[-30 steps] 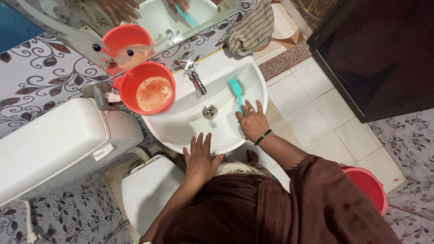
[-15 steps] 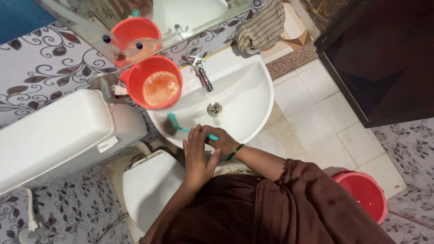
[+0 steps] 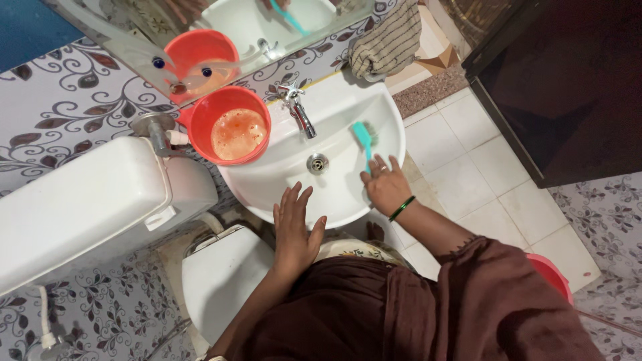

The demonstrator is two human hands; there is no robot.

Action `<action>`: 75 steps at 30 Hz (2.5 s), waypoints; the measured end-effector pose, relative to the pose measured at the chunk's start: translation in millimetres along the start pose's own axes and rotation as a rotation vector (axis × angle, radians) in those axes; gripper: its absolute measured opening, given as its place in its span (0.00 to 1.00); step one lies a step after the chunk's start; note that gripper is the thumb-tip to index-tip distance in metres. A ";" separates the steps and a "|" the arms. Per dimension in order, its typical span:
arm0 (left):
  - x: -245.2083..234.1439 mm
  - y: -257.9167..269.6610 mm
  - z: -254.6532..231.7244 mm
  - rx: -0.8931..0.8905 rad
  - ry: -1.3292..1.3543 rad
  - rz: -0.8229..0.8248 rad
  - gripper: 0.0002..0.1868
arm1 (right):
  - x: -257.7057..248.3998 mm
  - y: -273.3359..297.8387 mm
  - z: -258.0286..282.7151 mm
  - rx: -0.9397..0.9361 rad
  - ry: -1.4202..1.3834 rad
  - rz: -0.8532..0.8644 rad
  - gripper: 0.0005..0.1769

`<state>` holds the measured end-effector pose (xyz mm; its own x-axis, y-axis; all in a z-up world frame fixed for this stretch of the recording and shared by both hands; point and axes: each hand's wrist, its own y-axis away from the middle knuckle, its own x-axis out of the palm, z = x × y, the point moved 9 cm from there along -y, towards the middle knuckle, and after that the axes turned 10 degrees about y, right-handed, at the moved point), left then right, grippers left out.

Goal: The person scrubs a white bathroom sink using a blue scrub brush. They repeatedly dip the brush into a red bucket containing soapy water and scrub the basin, faucet, and drain area. The person rinses the brush under running water and continues scrubbing different parts of the sink throughout the clip.

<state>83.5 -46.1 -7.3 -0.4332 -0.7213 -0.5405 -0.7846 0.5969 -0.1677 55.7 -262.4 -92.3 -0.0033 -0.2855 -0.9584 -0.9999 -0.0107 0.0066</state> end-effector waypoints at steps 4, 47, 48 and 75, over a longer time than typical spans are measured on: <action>-0.1 -0.4 1.5 0.013 0.001 -0.001 0.35 | 2.4 -7.4 60.7 -0.039 -0.572 0.216 0.21; -8.4 -5.6 -1.3 0.068 0.035 -0.030 0.31 | -4.2 4.1 10.7 0.000 -0.314 0.234 0.26; -8.7 -5.8 -0.7 0.066 0.033 -0.034 0.31 | -3.0 9.6 28.8 -0.005 -0.527 0.358 0.24; -5.0 -7.0 -13.9 0.100 -0.004 -0.097 0.30 | -53.1 17.4 21.4 0.031 -1.264 0.340 0.20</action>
<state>84.9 -51.5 8.0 -0.3559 -0.7760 -0.5208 -0.7745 0.5567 -0.3002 38.2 -226.9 -47.4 -0.2459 0.8215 -0.5145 -0.9467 -0.0898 0.3092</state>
